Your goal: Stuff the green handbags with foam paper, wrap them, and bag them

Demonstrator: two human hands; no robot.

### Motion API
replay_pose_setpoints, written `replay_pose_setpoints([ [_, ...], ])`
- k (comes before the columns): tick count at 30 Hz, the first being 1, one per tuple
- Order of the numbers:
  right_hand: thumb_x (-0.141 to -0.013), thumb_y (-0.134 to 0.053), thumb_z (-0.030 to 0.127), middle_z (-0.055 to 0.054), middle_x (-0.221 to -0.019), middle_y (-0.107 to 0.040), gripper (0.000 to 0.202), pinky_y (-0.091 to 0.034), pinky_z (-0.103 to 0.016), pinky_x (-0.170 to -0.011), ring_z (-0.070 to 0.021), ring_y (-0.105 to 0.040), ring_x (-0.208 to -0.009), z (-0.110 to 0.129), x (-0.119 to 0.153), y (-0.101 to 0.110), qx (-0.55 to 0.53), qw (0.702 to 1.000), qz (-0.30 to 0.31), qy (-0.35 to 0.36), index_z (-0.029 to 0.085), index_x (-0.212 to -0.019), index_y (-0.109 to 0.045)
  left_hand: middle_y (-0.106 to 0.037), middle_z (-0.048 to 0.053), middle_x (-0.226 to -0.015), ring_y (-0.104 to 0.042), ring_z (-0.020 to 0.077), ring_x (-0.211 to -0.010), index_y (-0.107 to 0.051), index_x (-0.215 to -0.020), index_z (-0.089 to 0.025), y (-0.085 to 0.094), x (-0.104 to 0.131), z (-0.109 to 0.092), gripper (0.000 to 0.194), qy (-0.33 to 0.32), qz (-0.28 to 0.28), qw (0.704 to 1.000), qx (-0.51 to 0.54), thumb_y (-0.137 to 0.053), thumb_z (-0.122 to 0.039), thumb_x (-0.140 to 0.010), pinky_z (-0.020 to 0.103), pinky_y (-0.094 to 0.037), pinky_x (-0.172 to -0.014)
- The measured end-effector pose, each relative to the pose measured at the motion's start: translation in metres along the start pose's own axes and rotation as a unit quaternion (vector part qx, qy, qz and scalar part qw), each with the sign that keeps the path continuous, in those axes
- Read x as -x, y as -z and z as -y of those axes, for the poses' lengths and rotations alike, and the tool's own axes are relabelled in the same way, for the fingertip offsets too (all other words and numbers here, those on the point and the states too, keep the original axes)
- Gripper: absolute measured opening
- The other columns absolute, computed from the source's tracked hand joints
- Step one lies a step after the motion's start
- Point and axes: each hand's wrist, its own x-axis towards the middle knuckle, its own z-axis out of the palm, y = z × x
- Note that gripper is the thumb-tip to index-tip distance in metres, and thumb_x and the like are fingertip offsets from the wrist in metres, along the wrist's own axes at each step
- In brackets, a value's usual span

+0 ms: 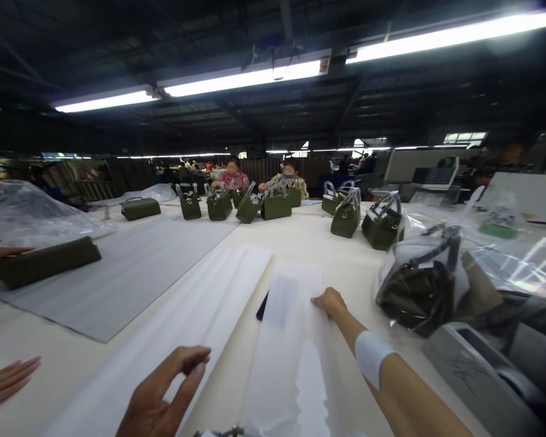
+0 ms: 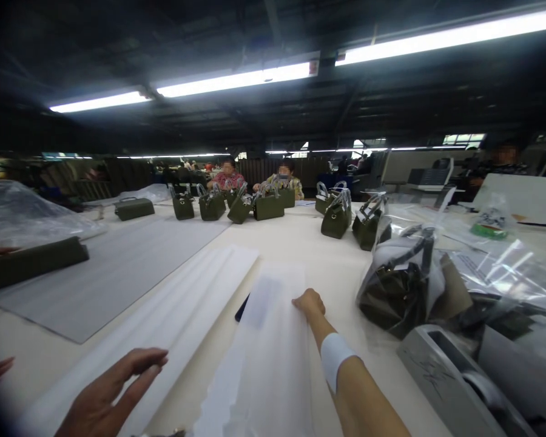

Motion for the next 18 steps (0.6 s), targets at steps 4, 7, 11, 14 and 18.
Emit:
replay_pose_setpoints([
  [4,-0.088,-0.051,0.032,-0.007,-0.104,-0.056,0.027,-0.049,-0.035,-0.077,-0.0166,-0.056,-0.089,0.004,0.006,0.007,-0.108,0.988,0.076,0.086,0.013,-0.107,-0.053,-0.063,0.003,-0.097,-0.059,0.0189,-0.089,-0.059,-0.099,-0.022,-0.010,-0.044,-0.035,0.033,0.039,0.080,0.993,0.080,-0.046,-0.047,-0.082,0.028,-0.050,-0.079],
  [7,-0.089,-0.048,0.031,-0.007,-0.103,-0.058,0.032,-0.051,-0.033,-0.073,-0.0152,-0.059,-0.082,0.019,0.019,0.026,-0.219,0.948,0.150,0.177,0.014,-0.117,-0.047,-0.060,0.006,-0.103,-0.059,0.0202,-0.088,-0.055,-0.109,-0.021,-0.017,-0.070,-0.057,0.040,0.091,0.116,0.977,0.157,-0.047,-0.048,-0.082,0.034,-0.049,-0.079],
  [11,-0.078,-0.059,0.032,-0.008,-0.103,-0.062,0.041,-0.051,-0.033,-0.076,-0.0180,-0.062,-0.082,0.055,0.052,0.064,-0.310,0.873,0.268,0.264,0.017,-0.115,-0.050,-0.046,0.013,-0.127,-0.051,0.0260,-0.108,-0.044,-0.124,-0.016,-0.028,-0.101,-0.090,0.059,0.119,0.121,0.938,0.301,-0.057,-0.048,-0.076,0.036,-0.047,-0.083],
  [14,-0.068,-0.069,0.027,-0.006,-0.103,-0.063,0.046,-0.049,-0.034,-0.082,-0.0191,-0.061,-0.087,0.079,0.086,0.082,-0.329,0.823,0.343,0.311,0.020,-0.111,-0.055,-0.029,0.016,-0.140,-0.035,0.0313,-0.124,-0.029,-0.134,-0.016,-0.035,-0.119,-0.115,0.084,0.125,0.087,0.917,0.369,-0.066,-0.052,-0.068,0.040,-0.041,-0.092],
  [18,-0.064,-0.073,0.027,-0.008,-0.090,-0.066,0.037,-0.050,-0.038,-0.079,-0.0198,-0.063,-0.077,0.086,0.124,0.080,-0.312,0.785,0.419,0.334,0.015,-0.097,-0.062,-0.026,0.016,-0.141,-0.033,0.0317,-0.125,-0.019,-0.137,-0.021,-0.035,-0.125,-0.138,0.103,0.086,0.018,0.903,0.420,-0.077,-0.048,-0.057,0.039,-0.034,-0.098],
])
